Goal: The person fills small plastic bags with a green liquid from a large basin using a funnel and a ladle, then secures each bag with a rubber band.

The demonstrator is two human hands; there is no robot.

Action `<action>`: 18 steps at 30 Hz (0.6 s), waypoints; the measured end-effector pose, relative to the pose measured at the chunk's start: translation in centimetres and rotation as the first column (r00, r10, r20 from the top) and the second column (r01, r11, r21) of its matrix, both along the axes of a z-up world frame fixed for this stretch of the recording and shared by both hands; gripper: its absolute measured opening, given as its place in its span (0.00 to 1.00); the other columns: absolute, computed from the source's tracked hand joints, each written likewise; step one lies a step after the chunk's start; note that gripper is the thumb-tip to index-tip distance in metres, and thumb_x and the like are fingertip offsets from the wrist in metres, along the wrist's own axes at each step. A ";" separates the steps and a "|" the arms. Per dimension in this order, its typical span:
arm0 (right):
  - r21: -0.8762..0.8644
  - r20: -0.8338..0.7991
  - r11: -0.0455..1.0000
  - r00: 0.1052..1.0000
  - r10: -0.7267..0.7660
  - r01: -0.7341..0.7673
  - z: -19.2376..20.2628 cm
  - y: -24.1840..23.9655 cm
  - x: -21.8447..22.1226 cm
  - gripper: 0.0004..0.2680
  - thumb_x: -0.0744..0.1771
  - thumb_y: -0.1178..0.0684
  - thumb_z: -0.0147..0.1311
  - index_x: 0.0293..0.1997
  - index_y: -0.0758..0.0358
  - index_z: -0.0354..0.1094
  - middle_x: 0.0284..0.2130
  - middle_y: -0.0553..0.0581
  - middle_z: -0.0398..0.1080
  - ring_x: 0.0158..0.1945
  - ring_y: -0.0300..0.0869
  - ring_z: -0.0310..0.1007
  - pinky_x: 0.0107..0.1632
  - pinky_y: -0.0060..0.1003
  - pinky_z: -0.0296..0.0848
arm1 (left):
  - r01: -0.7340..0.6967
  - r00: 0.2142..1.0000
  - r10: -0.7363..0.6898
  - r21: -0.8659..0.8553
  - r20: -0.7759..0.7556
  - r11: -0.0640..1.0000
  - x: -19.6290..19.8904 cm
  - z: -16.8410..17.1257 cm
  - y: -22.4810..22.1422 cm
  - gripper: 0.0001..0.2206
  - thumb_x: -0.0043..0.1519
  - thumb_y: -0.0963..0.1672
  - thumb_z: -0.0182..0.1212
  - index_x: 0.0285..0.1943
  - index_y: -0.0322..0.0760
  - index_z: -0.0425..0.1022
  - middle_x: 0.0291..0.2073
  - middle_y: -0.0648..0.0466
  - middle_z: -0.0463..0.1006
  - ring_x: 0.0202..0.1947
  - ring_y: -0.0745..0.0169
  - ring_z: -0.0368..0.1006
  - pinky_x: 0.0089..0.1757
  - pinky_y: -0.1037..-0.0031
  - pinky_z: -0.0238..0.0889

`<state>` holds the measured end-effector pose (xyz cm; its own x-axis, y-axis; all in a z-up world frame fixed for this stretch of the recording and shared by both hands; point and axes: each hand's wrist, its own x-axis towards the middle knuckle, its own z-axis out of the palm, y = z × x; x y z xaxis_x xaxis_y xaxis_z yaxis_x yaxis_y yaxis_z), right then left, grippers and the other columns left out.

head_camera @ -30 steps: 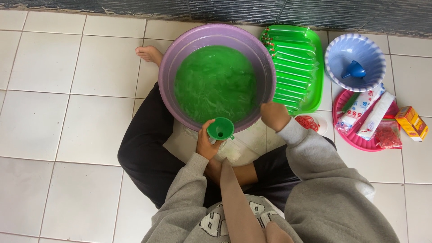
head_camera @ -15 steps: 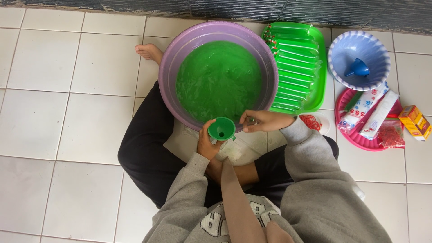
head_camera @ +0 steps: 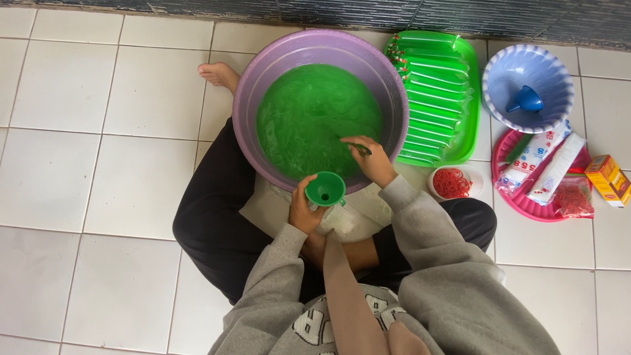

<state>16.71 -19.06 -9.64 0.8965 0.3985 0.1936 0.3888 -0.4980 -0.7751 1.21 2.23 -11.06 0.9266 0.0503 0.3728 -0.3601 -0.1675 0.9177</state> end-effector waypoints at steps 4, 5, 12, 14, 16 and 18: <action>-0.231 0.237 0.967 0.970 -0.054 0.110 -0.2 1.3 2.7 0.13 0.70 0.56 0.53 0.59 0.37 0.73 0.43 0.52 0.76 0.42 0.47 0.76 0.43 0.43 0.77 | -0.010 1.000 0.010 0.004 0.001 1.000 0.1 0.3 -0.1 0.34 0.54 0.40 0.74 0.69 0.31 0.59 0.51 0.32 0.73 0.54 0.28 0.71 0.57 0.40 0.57; -0.275 0.260 0.948 0.962 -0.086 0.159 -0.3 1.9 3.4 0.13 0.70 0.55 0.54 0.60 0.38 0.72 0.45 0.52 0.75 0.44 0.49 0.75 0.44 0.46 0.77 | -0.008 1.000 0.008 0.002 0.004 1.000 0.0 0.3 -0.1 0.34 0.54 0.40 0.74 0.68 0.30 0.59 0.51 0.32 0.73 0.54 0.26 0.70 0.57 0.40 0.57; -0.400 0.315 0.891 0.945 -0.087 0.216 -2.6 2.3 8.7 0.17 0.70 0.52 0.53 0.67 0.34 0.65 0.51 0.51 0.71 0.52 0.54 0.70 0.50 0.53 0.74 | 0.005 1.000 -0.005 -0.037 -0.021 0.999 -0.3 1.5 -0.2 0.34 0.54 0.39 0.74 0.68 0.28 0.59 0.49 0.29 0.74 0.54 0.26 0.71 0.55 0.40 0.62; -0.401 0.297 0.896 0.952 -0.070 0.191 -2.1 1.5 9.2 0.17 0.71 0.50 0.53 0.68 0.31 0.64 0.52 0.49 0.71 0.53 0.53 0.70 0.51 0.53 0.73 | 0.008 1.000 -0.009 -0.049 -0.007 0.999 -0.1 1.6 -0.2 0.33 0.55 0.39 0.73 0.67 0.28 0.60 0.48 0.31 0.75 0.52 0.28 0.72 0.53 0.41 0.63; -0.401 0.275 0.902 0.960 -0.050 0.162 -1.6 0.8 9.2 0.16 0.71 0.48 0.52 0.68 0.28 0.64 0.52 0.47 0.72 0.53 0.53 0.69 0.52 0.53 0.72 | 0.009 1.000 -0.009 -0.060 0.002 0.998 -0.2 1.5 -0.1 0.32 0.55 0.39 0.72 0.67 0.27 0.60 0.47 0.33 0.75 0.51 0.30 0.73 0.52 0.42 0.64; -0.395 0.315 0.910 0.949 0.006 0.125 -0.8 -0.3 8.8 0.16 0.71 0.46 0.52 0.68 0.27 0.65 0.49 0.45 0.72 0.51 0.49 0.69 0.50 0.48 0.70 | 0.021 1.000 -0.022 -0.050 -0.017 0.998 -0.2 1.4 0.0 0.33 0.55 0.39 0.73 0.68 0.28 0.59 0.48 0.32 0.75 0.53 0.30 0.73 0.54 0.43 0.63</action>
